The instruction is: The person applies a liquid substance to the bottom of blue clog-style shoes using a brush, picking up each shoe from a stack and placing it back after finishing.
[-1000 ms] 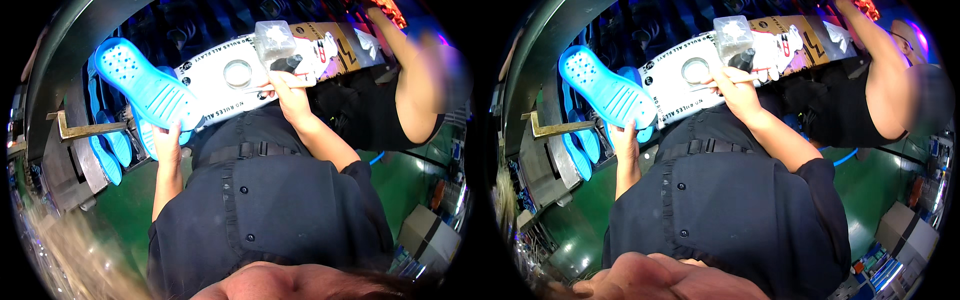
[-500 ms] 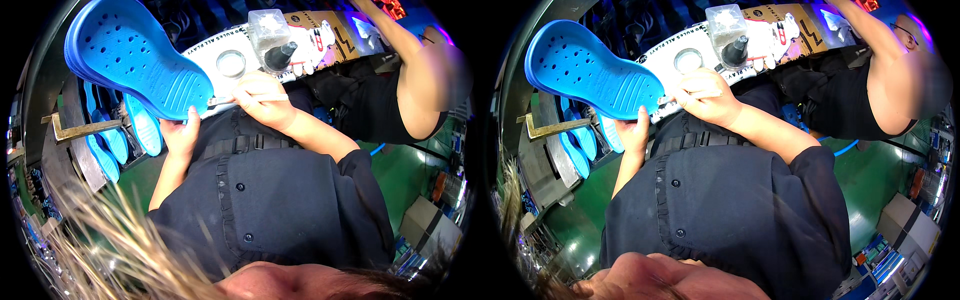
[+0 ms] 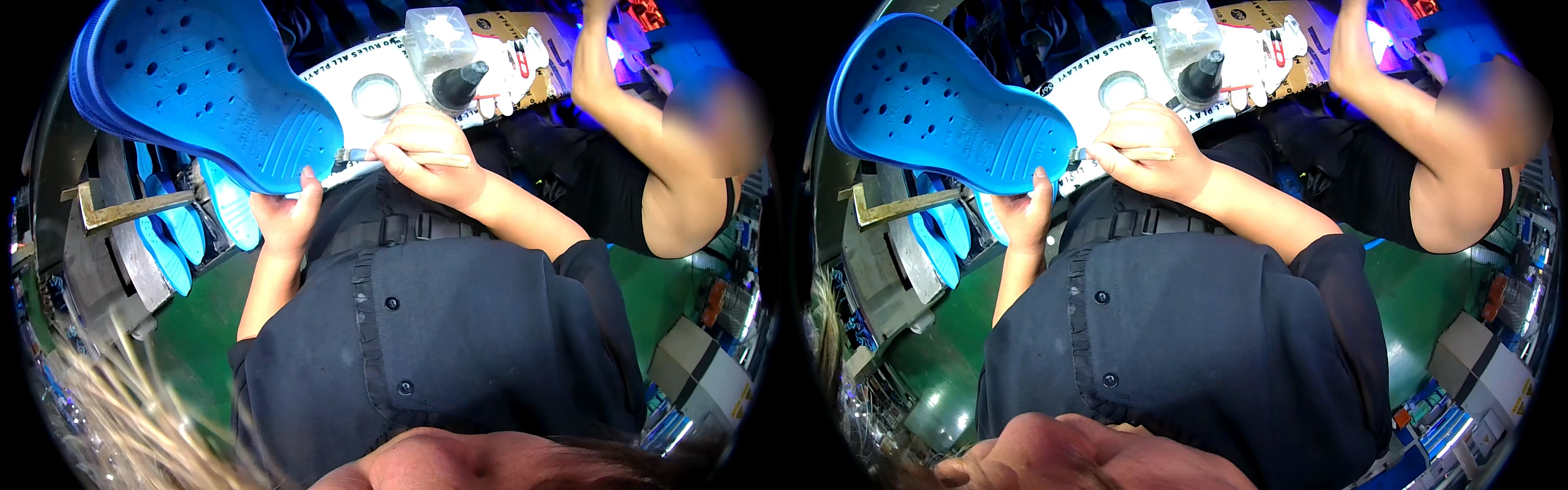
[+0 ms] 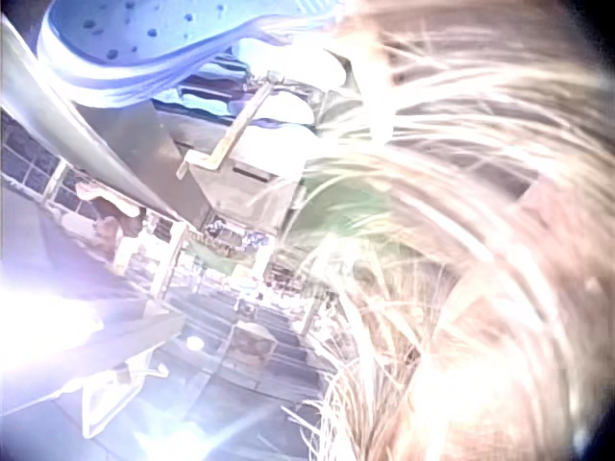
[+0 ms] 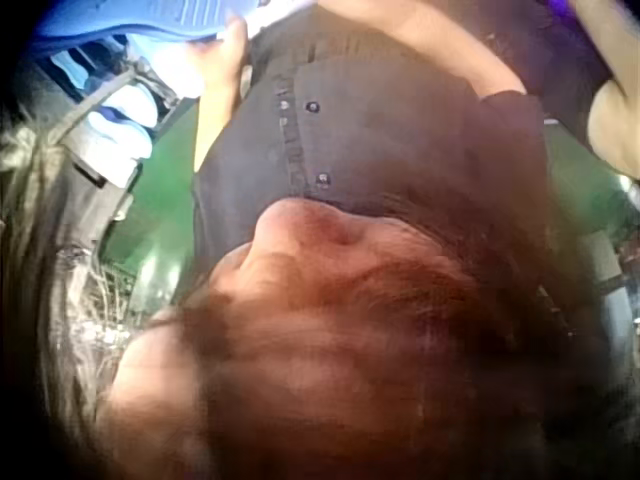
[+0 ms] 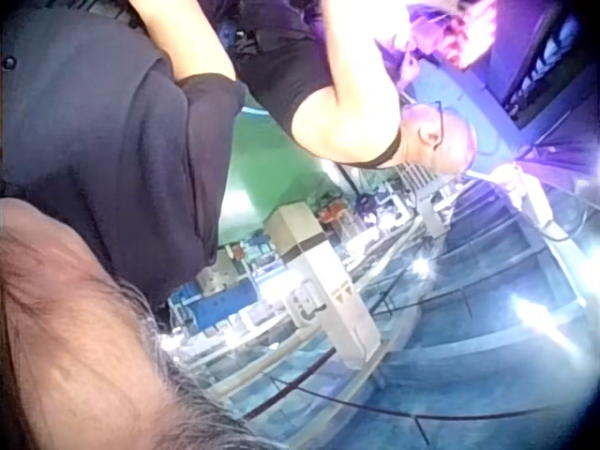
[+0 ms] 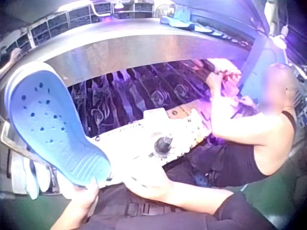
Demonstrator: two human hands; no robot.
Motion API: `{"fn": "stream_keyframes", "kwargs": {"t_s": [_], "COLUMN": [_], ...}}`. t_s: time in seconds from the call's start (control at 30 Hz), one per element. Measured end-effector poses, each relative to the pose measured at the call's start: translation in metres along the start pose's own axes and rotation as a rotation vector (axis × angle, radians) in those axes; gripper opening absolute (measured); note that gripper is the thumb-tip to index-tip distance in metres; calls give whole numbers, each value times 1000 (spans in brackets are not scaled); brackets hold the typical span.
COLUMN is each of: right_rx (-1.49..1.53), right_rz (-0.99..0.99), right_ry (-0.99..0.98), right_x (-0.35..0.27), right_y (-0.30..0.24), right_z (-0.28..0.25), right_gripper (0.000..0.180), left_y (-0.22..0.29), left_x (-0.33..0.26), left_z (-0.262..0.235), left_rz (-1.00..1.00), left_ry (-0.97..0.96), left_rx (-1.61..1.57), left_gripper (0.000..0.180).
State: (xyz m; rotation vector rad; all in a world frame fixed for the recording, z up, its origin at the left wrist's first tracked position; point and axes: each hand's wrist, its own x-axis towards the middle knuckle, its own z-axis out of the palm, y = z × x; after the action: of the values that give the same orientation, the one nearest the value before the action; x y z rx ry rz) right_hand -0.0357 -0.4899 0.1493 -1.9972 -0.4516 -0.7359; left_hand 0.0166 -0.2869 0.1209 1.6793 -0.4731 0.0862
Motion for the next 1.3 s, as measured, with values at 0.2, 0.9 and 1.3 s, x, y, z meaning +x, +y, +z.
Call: {"fn": "stream_keyframes", "kwargs": {"t_s": [0.2,0.9,1.3], "right_rx": [-110,-16,7], "right_rz": [-14,-85,-32], "right_ry": [-7,37,-4], "right_x": [-7,-5,-4], "right_y": [10,-1,2], "right_z": [-6,5,3], "right_gripper": [9,11,14], "left_y": [-4,-7,-10], "left_x": [1,4,8], "left_z": [2,10,9], "left_rz": [92,228,217], "left_ry": [50,77,63], "left_rx": [-24,-4,32], "left_gripper": [33,37,38]}}
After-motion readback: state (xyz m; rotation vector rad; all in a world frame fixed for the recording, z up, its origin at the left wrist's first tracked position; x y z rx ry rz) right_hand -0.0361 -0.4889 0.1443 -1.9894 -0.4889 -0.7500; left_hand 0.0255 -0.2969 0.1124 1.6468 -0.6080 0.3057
